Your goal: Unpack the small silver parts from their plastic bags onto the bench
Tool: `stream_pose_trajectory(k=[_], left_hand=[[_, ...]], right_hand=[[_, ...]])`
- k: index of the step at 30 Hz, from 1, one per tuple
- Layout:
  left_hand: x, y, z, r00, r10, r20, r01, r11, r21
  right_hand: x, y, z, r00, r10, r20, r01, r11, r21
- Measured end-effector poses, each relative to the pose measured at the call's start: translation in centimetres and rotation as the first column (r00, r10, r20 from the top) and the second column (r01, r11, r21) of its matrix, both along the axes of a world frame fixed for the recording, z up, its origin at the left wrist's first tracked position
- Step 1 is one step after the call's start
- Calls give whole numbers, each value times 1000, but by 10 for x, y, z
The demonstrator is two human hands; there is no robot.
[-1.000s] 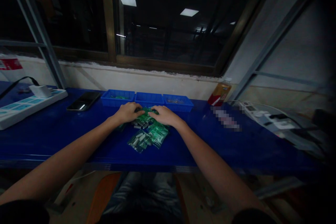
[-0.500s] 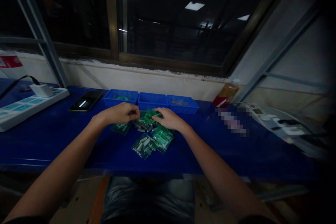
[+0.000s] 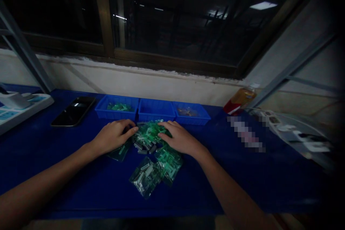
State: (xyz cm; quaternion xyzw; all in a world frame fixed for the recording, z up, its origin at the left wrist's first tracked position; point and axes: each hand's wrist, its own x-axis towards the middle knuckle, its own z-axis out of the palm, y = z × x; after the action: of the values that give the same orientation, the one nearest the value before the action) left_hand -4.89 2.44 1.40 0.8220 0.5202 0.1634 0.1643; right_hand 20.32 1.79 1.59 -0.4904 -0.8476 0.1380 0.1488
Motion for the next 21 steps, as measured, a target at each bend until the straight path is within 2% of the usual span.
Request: stream_pose_trajectory(k=[8, 15, 21], left_hand=[[-1, 7, -7, 999, -33, 0, 33, 999, -28], [-5, 12, -12, 977, -20, 212, 65, 976, -208], [-9, 7, -11, 957, 58, 285, -2, 981, -193]], right_hand=[[3, -3, 2, 1000, 13, 10, -13, 1000, -10], [1, -5, 1, 998, 28, 62, -32, 998, 60], [1, -1, -3, 998, 33, 48, -36, 997, 73]])
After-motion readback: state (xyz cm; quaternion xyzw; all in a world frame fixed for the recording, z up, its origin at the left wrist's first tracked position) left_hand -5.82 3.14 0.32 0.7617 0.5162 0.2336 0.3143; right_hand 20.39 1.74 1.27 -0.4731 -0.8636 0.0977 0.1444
